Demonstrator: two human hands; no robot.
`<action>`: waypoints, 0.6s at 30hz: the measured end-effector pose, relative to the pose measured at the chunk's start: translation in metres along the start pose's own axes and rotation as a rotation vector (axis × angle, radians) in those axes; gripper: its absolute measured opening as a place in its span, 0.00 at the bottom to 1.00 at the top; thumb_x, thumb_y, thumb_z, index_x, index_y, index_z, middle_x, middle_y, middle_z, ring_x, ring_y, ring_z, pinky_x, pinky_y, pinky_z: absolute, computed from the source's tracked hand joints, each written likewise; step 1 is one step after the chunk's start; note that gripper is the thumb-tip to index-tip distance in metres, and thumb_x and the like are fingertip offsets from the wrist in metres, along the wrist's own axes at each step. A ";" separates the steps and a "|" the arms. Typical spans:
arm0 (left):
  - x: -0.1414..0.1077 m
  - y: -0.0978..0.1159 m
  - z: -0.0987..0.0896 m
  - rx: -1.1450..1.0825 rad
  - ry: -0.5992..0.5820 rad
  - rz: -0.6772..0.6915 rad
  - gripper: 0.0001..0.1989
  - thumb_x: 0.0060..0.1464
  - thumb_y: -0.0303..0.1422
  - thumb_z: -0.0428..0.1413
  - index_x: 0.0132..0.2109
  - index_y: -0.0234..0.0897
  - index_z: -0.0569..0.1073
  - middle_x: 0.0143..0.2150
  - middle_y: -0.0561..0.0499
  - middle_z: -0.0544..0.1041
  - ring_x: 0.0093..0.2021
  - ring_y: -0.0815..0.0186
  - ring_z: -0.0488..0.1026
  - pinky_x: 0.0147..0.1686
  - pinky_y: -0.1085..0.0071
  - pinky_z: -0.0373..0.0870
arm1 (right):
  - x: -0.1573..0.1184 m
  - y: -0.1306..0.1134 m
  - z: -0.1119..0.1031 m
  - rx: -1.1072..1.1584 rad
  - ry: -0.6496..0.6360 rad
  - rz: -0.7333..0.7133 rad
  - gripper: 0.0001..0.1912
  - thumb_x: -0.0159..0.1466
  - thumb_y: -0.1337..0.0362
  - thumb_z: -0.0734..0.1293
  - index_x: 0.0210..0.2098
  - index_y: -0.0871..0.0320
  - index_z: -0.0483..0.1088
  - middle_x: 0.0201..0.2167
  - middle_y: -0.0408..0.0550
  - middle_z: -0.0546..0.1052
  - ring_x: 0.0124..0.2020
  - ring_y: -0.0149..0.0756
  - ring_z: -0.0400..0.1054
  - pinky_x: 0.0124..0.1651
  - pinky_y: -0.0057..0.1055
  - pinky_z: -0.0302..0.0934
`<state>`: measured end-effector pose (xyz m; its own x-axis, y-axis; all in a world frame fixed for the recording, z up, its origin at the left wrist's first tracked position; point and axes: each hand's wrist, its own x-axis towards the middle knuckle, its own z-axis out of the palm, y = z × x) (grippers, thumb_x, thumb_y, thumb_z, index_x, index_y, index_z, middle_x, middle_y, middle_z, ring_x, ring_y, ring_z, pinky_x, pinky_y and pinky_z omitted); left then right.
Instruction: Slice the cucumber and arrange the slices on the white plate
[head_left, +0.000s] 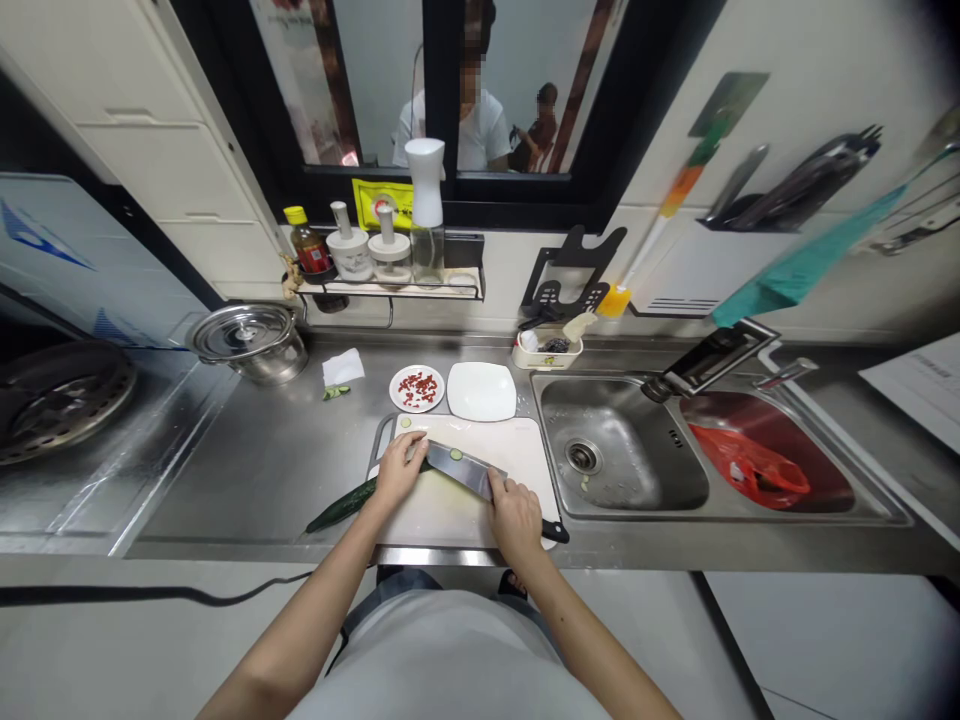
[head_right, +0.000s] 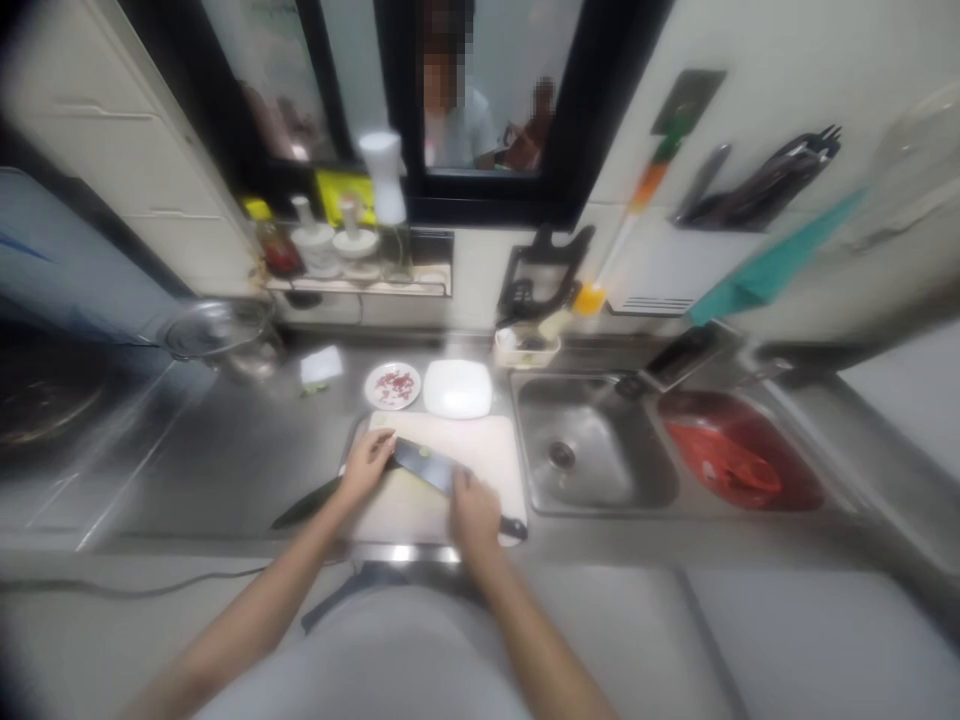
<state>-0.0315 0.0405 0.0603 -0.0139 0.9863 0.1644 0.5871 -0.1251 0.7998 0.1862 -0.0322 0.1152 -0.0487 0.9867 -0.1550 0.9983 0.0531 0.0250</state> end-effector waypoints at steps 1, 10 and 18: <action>0.001 0.003 -0.001 0.008 -0.017 0.026 0.16 0.59 0.42 0.50 0.49 0.40 0.74 0.50 0.47 0.75 0.52 0.61 0.70 0.52 0.64 0.67 | -0.001 0.000 0.001 0.001 0.028 -0.011 0.25 0.64 0.70 0.60 0.60 0.57 0.61 0.40 0.54 0.75 0.41 0.40 0.68 0.41 0.33 0.53; 0.008 0.032 -0.006 0.164 -0.278 0.161 0.15 0.54 0.43 0.56 0.44 0.42 0.77 0.48 0.47 0.76 0.51 0.59 0.69 0.54 0.61 0.63 | -0.005 0.004 0.005 0.005 0.145 -0.120 0.23 0.62 0.72 0.61 0.57 0.57 0.64 0.36 0.52 0.74 0.38 0.38 0.66 0.40 0.34 0.51; 0.008 0.039 0.000 0.103 -0.354 0.135 0.09 0.53 0.38 0.56 0.39 0.42 0.77 0.45 0.50 0.76 0.49 0.62 0.70 0.52 0.66 0.63 | -0.004 0.021 0.010 -0.049 0.181 -0.179 0.24 0.60 0.72 0.64 0.56 0.57 0.66 0.34 0.50 0.75 0.36 0.38 0.66 0.40 0.34 0.50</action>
<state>-0.0090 0.0433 0.0929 0.3385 0.9401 0.0401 0.6431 -0.2623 0.7195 0.2077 -0.0366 0.1063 -0.2335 0.9722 0.0181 0.9708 0.2320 0.0617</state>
